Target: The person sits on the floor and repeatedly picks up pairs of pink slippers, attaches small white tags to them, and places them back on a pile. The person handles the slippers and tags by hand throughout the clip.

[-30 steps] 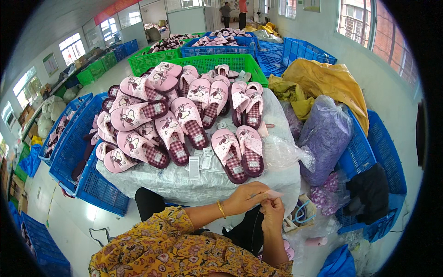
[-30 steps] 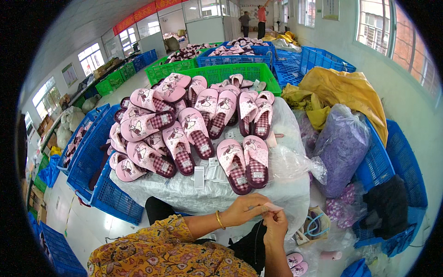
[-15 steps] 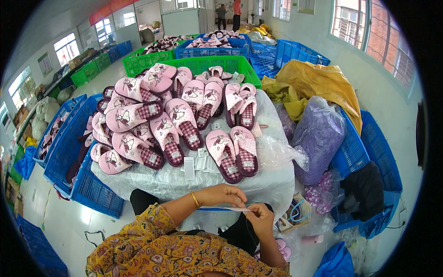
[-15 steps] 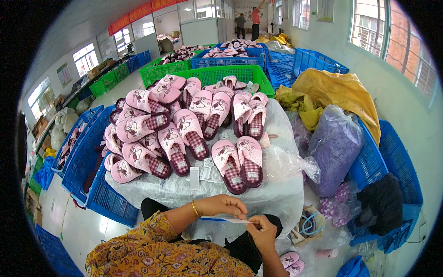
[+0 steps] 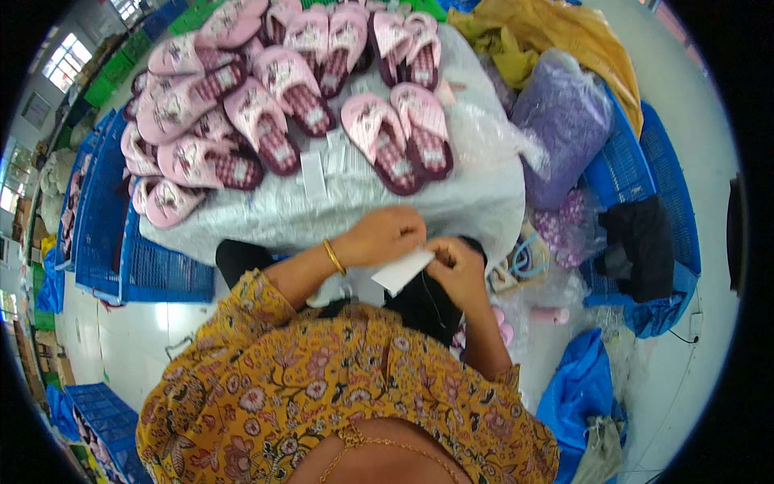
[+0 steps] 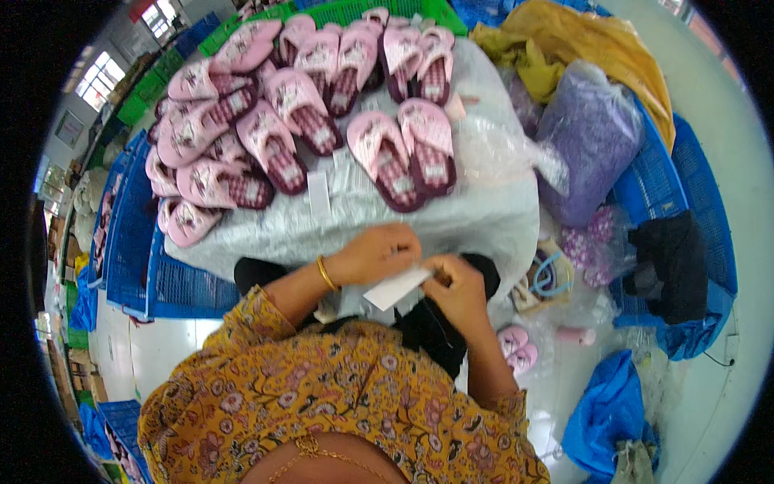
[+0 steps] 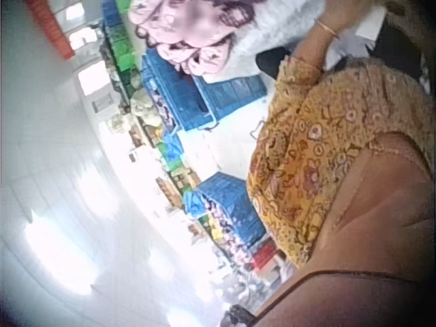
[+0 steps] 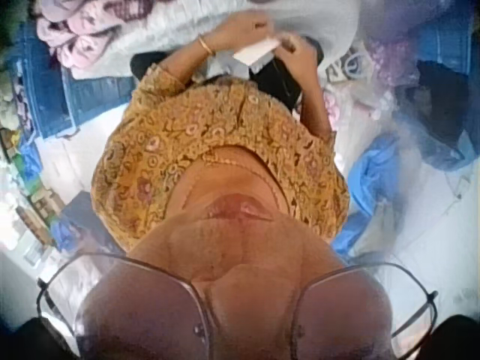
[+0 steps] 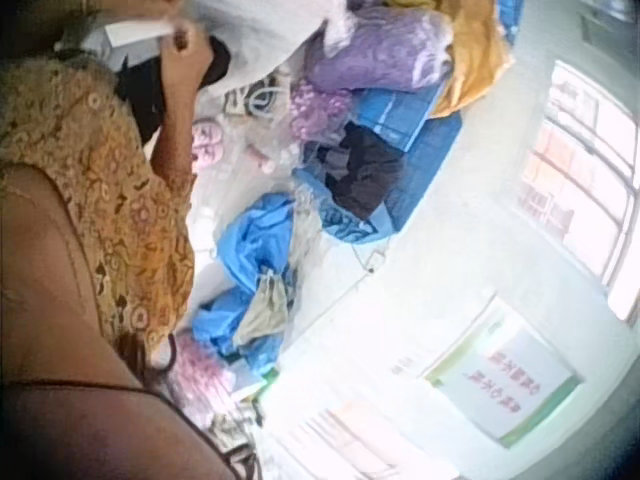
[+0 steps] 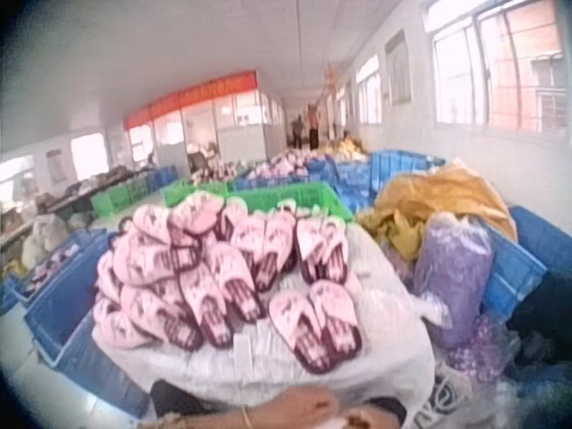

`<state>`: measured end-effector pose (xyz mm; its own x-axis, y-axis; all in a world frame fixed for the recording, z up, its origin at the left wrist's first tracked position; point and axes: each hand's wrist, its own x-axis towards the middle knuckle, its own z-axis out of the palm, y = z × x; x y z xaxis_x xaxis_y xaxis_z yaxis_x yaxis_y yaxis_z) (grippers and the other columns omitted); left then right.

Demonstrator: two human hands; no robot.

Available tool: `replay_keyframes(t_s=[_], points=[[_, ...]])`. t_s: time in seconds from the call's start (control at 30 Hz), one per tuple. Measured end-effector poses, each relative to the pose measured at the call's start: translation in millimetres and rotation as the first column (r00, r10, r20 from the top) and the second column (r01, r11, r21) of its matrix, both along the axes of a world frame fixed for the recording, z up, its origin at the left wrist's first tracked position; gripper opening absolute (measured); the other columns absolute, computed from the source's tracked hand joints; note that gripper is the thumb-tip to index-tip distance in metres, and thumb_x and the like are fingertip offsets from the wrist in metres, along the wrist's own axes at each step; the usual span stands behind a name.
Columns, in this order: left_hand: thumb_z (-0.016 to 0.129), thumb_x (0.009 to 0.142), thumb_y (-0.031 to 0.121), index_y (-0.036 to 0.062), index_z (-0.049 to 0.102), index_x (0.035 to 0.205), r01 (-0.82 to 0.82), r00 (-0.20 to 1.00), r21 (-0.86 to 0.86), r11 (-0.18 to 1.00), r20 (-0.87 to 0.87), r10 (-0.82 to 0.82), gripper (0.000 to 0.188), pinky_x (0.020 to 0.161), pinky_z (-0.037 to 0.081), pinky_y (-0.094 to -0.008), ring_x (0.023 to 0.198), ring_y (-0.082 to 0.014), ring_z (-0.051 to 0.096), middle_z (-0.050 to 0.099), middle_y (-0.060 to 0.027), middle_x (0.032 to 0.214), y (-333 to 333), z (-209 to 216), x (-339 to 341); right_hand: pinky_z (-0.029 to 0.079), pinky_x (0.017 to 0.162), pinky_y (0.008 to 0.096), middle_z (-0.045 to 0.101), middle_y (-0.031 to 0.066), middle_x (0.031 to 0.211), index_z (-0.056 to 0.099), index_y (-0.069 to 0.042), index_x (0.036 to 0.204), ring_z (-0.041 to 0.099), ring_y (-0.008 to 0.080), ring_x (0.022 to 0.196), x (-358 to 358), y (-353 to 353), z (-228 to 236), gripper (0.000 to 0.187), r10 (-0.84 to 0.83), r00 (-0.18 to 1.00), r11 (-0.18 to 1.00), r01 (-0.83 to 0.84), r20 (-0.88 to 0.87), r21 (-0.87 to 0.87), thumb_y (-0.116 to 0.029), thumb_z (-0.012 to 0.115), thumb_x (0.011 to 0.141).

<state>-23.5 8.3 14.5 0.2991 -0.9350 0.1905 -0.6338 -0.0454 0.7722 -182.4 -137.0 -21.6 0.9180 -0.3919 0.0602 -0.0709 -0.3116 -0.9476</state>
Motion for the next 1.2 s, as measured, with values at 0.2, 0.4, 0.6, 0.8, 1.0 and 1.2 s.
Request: replay_keyframes(t_s=[0.2, 0.4, 0.6, 0.8, 1.0, 1.2], points=[[0.062, 0.086, 0.016, 0.0036, 0.060, 0.083, -0.080, 0.994, -0.097, 0.992, 0.072, 0.087, 0.014, 0.070, 0.046, -0.0377, 0.078, -0.0276, 0.056, 0.057, -0.0088, 0.081, 9, 22, 0, 0.045, 0.060, 0.0209, 0.065, 0.0009, 0.087, 0.066, -0.003, 0.105, 0.055, 0.0058, 0.066, 5, -11, 26, 0.020, -0.058, 0.998, 0.971, 0.053, 0.016, 0.232, -0.008, 0.070, 0.085], [0.065, 0.086, 0.014, 0.0041, 0.063, 0.087, -0.151, 0.987, -0.139, 0.979, 0.036, 0.157, 0.010, 0.069, 0.046, -0.0353, 0.078, -0.0251, 0.057, 0.059, -0.0079, 0.082, 18, 11, 2, 0.044, 0.059, 0.0198, 0.063, -0.0008, 0.082, 0.063, 0.000, 0.102, 0.053, 0.0043, 0.067, 32, 15, 21, 0.018, 0.038, 0.999, 0.892, -0.031, -0.005, 0.450, -0.012, 0.068, 0.090], [0.071, 0.084, 0.013, 0.0056, 0.067, 0.098, -0.524, 0.846, -0.161, 0.837, 0.018, 0.533, 0.016, 0.070, 0.048, -0.0291, 0.079, -0.0159, 0.061, 0.063, -0.0065, 0.088, 52, -2, 37, 0.040, 0.059, 0.0198, 0.058, -0.0032, 0.080, 0.062, -0.001, 0.099, 0.048, 0.0034, 0.066, 44, 21, 6, 0.013, 0.121, 0.993, 0.930, -0.108, -0.016, 0.352, -0.012, 0.065, 0.092], [0.069, 0.082, 0.021, 0.0054, 0.065, 0.104, -0.773, 0.614, -0.010, 0.634, 0.241, 0.752, 0.028, 0.070, 0.052, -0.0368, 0.081, -0.0268, 0.066, 0.066, -0.0119, 0.090, 94, -15, 112, 0.039, 0.062, 0.0189, 0.056, -0.0046, 0.081, 0.063, -0.001, 0.098, 0.047, 0.0028, 0.069, 50, 26, 9, 0.013, 0.091, 0.994, 0.915, -0.108, 0.063, 0.388, -0.012, 0.066, 0.091], [0.064, 0.082, 0.036, 0.0056, 0.065, 0.103, -0.678, 0.667, 0.208, 0.705, 0.577, 0.471, 0.037, 0.077, 0.051, -0.0463, 0.090, -0.0350, 0.066, 0.068, -0.0167, 0.094, 90, -4, 148, 0.039, 0.064, 0.0183, 0.057, -0.0051, 0.082, 0.063, -0.001, 0.100, 0.047, 0.0022, 0.071, 51, 30, 4, 0.014, 0.095, 0.995, 0.910, -0.098, 0.028, 0.402, -0.012, 0.066, 0.091], [0.065, 0.080, 0.033, 0.0039, 0.064, 0.093, -0.662, 0.704, 0.301, 0.687, 0.564, 0.432, 0.032, 0.077, 0.051, -0.0455, 0.086, -0.0345, 0.066, 0.069, -0.0148, 0.090, 86, -1, 159, 0.040, 0.065, 0.0187, 0.058, -0.0045, 0.082, 0.062, -0.001, 0.100, 0.048, 0.0027, 0.072, 49, 28, 2, 0.016, 0.087, 0.996, 0.912, -0.082, 0.008, 0.402, -0.014, 0.067, 0.092]])
